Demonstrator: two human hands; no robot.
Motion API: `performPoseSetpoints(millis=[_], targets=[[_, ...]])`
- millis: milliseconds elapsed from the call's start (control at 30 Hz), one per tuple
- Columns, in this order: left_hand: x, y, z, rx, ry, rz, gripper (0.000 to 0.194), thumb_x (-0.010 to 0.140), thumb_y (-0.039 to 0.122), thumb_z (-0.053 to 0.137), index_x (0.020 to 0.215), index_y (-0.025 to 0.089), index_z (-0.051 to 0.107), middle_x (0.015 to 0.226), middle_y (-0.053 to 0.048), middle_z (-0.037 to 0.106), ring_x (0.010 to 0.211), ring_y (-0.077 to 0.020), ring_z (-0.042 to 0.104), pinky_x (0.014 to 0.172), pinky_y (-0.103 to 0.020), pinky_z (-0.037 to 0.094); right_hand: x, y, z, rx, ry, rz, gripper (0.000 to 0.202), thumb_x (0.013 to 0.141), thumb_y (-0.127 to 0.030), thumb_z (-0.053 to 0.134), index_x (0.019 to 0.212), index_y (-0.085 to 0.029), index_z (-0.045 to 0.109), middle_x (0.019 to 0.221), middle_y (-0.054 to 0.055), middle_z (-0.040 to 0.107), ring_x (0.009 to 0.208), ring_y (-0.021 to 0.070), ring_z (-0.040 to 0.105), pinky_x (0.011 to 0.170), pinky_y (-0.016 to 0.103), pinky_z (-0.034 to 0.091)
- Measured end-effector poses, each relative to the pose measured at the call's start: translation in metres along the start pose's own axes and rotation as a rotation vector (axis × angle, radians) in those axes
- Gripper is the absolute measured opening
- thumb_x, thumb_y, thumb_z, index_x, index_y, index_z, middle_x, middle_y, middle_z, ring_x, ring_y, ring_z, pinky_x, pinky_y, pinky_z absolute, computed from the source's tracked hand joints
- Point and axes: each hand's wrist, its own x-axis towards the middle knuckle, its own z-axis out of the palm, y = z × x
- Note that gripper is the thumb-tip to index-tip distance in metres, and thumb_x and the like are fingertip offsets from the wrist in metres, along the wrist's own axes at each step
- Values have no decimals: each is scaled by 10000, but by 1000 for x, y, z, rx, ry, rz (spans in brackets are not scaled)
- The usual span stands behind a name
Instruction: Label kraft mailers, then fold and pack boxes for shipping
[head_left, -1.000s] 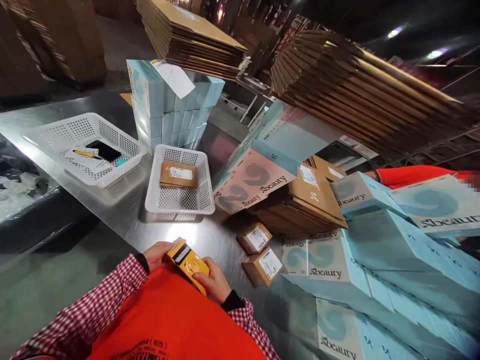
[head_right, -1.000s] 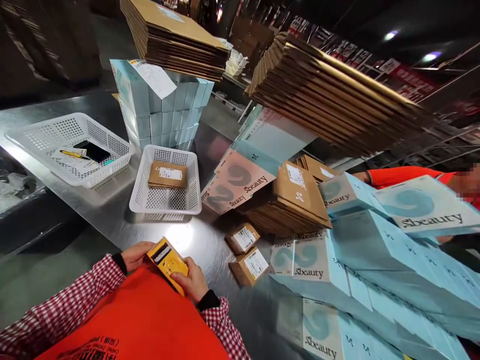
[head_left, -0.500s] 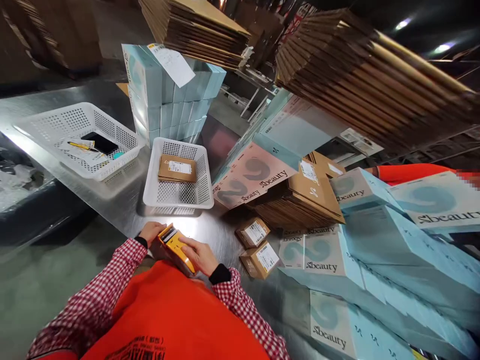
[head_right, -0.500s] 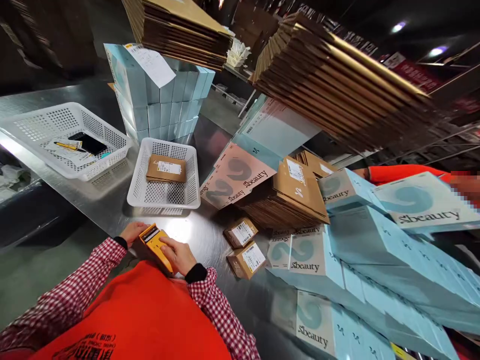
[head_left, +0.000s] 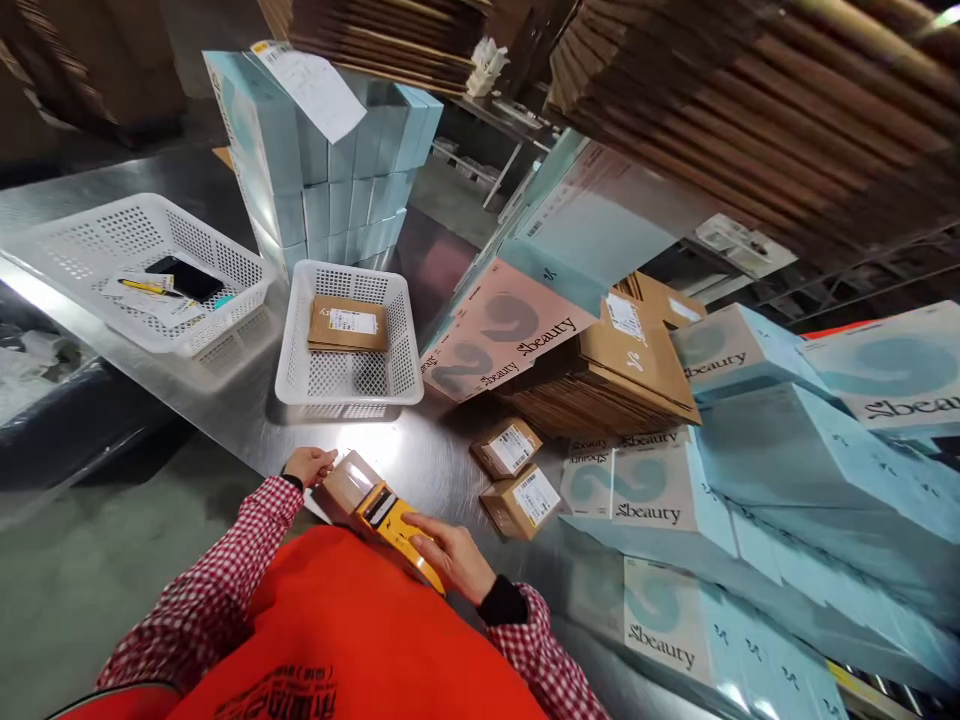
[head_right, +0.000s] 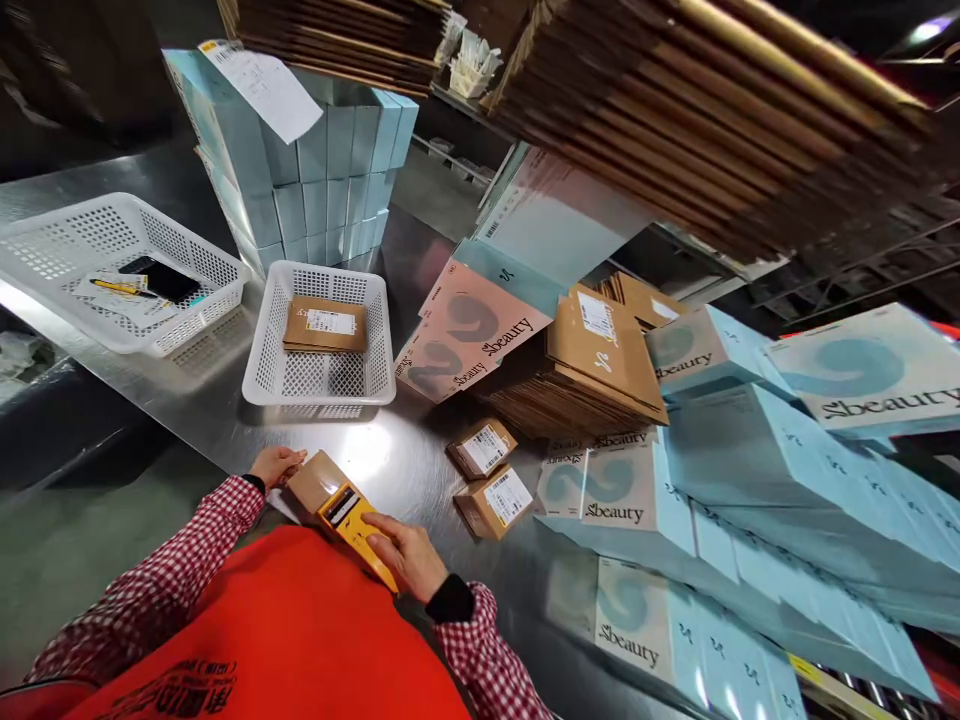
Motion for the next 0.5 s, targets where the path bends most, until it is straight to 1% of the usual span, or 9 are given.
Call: performPoseSetpoints(millis=[67, 133, 233, 300, 367, 433, 500], targets=[[-5, 2, 2, 142, 52, 7, 335, 879, 451, 528, 782, 137, 594, 751, 3, 610, 682, -121, 584, 672, -297, 492, -8, 6, 0, -1, 3, 23, 437, 915, -473, 440, 1247, -240, 601, 1196, 67, 652, 944, 244, 664, 818, 348, 512], [-9, 5, 4, 282, 89, 17, 337, 872, 464, 532, 815, 139, 601, 787, -6, 621, 737, -138, 597, 726, -322, 490, -9, 7, 2, -3, -2, 33, 446, 915, -482, 434, 1254, -241, 593, 1182, 63, 660, 929, 232, 666, 814, 339, 510], [-10, 13, 2, 470, 94, 13, 360, 894, 476, 487, 925, 136, 599, 805, -16, 632, 745, -142, 607, 759, -350, 492, -7, 5, 3, 17, 4, 22, 448, 921, -482, 419, 1266, -247, 581, 1213, 56, 643, 961, 216, 656, 841, 317, 494], [-8, 21, -2, 594, 82, 9, 343, 895, 458, 497, 922, 134, 607, 828, -23, 641, 782, -150, 615, 790, -366, 490, -7, 4, 4, 27, 12, 28, 446, 925, -480, 411, 1265, -248, 582, 1205, 56, 647, 950, 207, 654, 841, 304, 485], [-10, 30, -6, 709, 91, 6, 300, 893, 417, 519, 895, 134, 617, 878, -35, 651, 847, -162, 618, 833, -384, 480, -9, 3, 4, 15, 10, 47, 444, 925, -474, 410, 1259, -241, 587, 1114, 57, 688, 853, 192, 662, 795, 292, 485], [-17, 41, -7, 797, 128, 12, 312, 911, 414, 484, 922, 133, 620, 921, -50, 658, 888, -173, 620, 863, -404, 468, -10, 3, 3, -10, 10, 63, 437, 925, -461, 411, 1254, -237, 590, 993, 49, 720, 724, 170, 646, 725, 281, 482], [-29, 52, 2, 854, 170, 36, 388, 933, 457, 408, 970, 134, 619, 953, -63, 665, 913, -181, 622, 877, -417, 460, -11, 3, 2, -26, 9, 66, 429, 922, -447, 417, 1258, -242, 587, 922, 37, 727, 650, 154, 620, 678, 273, 474]])
